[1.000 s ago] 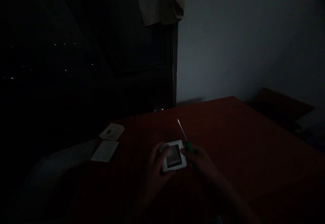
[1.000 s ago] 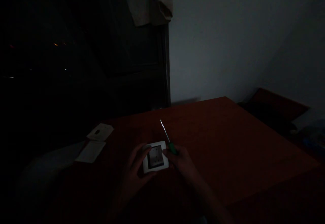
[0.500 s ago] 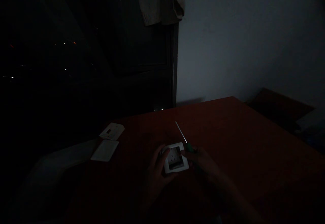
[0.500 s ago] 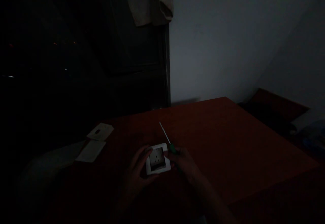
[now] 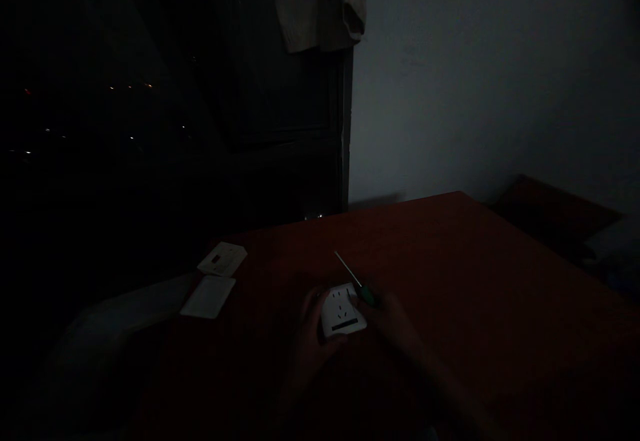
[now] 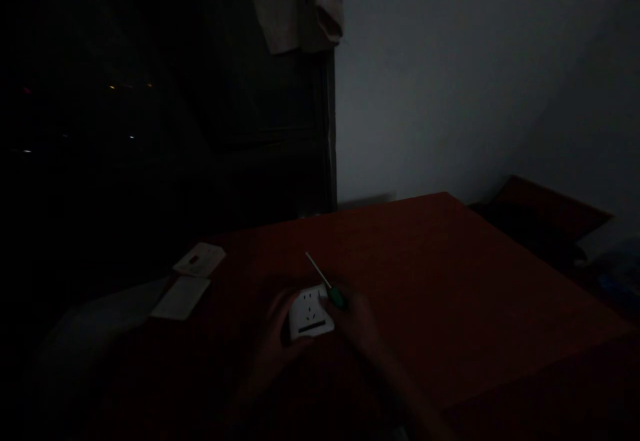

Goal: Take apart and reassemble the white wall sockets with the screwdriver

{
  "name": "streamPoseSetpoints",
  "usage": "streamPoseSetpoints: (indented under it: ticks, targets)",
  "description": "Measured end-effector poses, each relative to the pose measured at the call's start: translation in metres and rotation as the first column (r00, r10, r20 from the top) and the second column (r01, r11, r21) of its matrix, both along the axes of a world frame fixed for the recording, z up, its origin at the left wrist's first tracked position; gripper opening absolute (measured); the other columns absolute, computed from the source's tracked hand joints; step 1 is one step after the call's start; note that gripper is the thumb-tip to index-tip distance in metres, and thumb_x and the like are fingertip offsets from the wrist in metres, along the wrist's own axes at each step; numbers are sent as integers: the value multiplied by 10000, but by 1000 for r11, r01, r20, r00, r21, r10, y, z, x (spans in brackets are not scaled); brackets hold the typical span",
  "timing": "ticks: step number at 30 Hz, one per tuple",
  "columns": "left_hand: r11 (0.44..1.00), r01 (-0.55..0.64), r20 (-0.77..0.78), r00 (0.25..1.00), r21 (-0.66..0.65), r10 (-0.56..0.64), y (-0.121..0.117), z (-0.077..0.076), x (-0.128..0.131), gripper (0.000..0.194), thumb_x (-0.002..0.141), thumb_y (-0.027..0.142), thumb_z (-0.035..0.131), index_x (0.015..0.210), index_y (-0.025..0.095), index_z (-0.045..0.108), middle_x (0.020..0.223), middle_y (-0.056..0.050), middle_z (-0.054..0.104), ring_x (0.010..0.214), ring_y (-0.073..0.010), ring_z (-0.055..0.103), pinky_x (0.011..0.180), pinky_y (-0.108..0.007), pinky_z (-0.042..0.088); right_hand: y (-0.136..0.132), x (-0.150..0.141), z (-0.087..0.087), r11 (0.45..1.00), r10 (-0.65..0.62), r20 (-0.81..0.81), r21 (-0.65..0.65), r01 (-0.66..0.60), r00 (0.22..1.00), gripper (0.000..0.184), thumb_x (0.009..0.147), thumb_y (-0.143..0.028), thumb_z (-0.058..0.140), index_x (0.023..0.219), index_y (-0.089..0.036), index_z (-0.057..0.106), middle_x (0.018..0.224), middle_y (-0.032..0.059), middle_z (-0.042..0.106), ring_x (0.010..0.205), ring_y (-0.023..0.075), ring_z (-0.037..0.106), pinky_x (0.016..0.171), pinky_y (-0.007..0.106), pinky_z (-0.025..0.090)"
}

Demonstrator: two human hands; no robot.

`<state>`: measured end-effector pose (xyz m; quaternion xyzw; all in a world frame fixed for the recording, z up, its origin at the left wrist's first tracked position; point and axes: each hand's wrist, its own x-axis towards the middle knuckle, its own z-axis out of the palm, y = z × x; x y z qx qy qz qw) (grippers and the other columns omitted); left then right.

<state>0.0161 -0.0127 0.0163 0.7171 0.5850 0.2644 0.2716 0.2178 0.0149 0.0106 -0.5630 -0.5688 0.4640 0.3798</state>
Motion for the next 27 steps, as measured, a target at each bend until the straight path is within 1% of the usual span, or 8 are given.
streamPoseSetpoints:
  ticks: [2, 5, 10, 12, 15, 20, 24, 27]
  targets:
    - [1000, 25, 49, 998, 2, -25, 0, -3, -2, 770, 688, 282, 726, 1388, 234, 409, 1487, -114, 335, 1364, -317, 331, 1113, -488, 311, -1, -1, 0, 999, 30, -5, 20, -30, 1000, 408, 803, -482, 581, 1075, -187, 653, 908, 22, 710, 790, 198, 648, 661, 262, 504]
    - [998, 60, 110, 992, 32, -63, -1, -4, -4, 762, 712, 311, 708, 1399, 239, 385, 1494, -111, 322, 1365, -313, 327, 1114, -484, 307, 0, -2, 2, 998, 46, -1, 47, -46, 999, 403, 821, -472, 567, 1092, -188, 654, 940, 31, 708, 814, 202, 645, 692, 271, 506]
    - [998, 68, 112, 991, 12, -69, 0, 2, -8, 735, 737, 277, 682, 1403, 247, 373, 1483, -105, 352, 1366, -308, 329, 1117, -502, 293, 2, -2, 2, 995, 66, -4, 70, -66, 998, 406, 819, -462, 577, 1110, -190, 652, 1028, 57, 695, 881, 226, 639, 763, 302, 502]
    - [997, 76, 109, 991, 8, -76, 1, 2, -9, 746, 727, 287, 693, 1402, 250, 379, 1487, -100, 349, 1369, -310, 323, 1119, -504, 288, 3, -2, 0, 995, 75, -11, 69, -74, 997, 419, 817, -472, 576, 1123, -194, 649, 1024, 63, 694, 875, 228, 639, 762, 309, 504]
    - [998, 70, 126, 990, -1, -69, 4, -3, -10, 757, 719, 299, 700, 1403, 258, 379, 1491, -93, 344, 1371, -313, 319, 1115, -508, 293, 3, -3, -1, 995, 81, -22, 60, -80, 996, 432, 821, -489, 563, 1126, -196, 649, 975, 64, 697, 842, 227, 637, 738, 316, 508]
    - [997, 60, 157, 986, -44, -53, 7, -12, -11, 752, 723, 292, 696, 1402, 236, 378, 1494, -120, 323, 1382, -301, 300, 1131, -511, 253, 5, -4, -1, 997, 70, -26, 47, -68, 997, 442, 815, -490, 568, 1135, -194, 645, 945, 61, 690, 851, 227, 626, 759, 328, 503]
    - [996, 65, 175, 983, -55, -55, 7, -11, -11, 759, 726, 273, 694, 1409, 226, 366, 1485, -125, 328, 1381, -276, 302, 1136, -485, 254, 6, -5, -4, 997, 64, -29, 48, -62, 998, 468, 818, -500, 562, 1161, -188, 631, 961, 65, 690, 863, 227, 627, 759, 327, 505]
    - [996, 55, 179, 983, -69, -42, 6, -8, -11, 761, 723, 277, 701, 1408, 245, 371, 1479, -110, 343, 1375, -283, 314, 1129, -497, 267, 5, -6, -7, 997, 54, -32, 55, -53, 998, 494, 824, -519, 547, 1189, -193, 617, 1007, 78, 688, 883, 232, 631, 749, 323, 509]
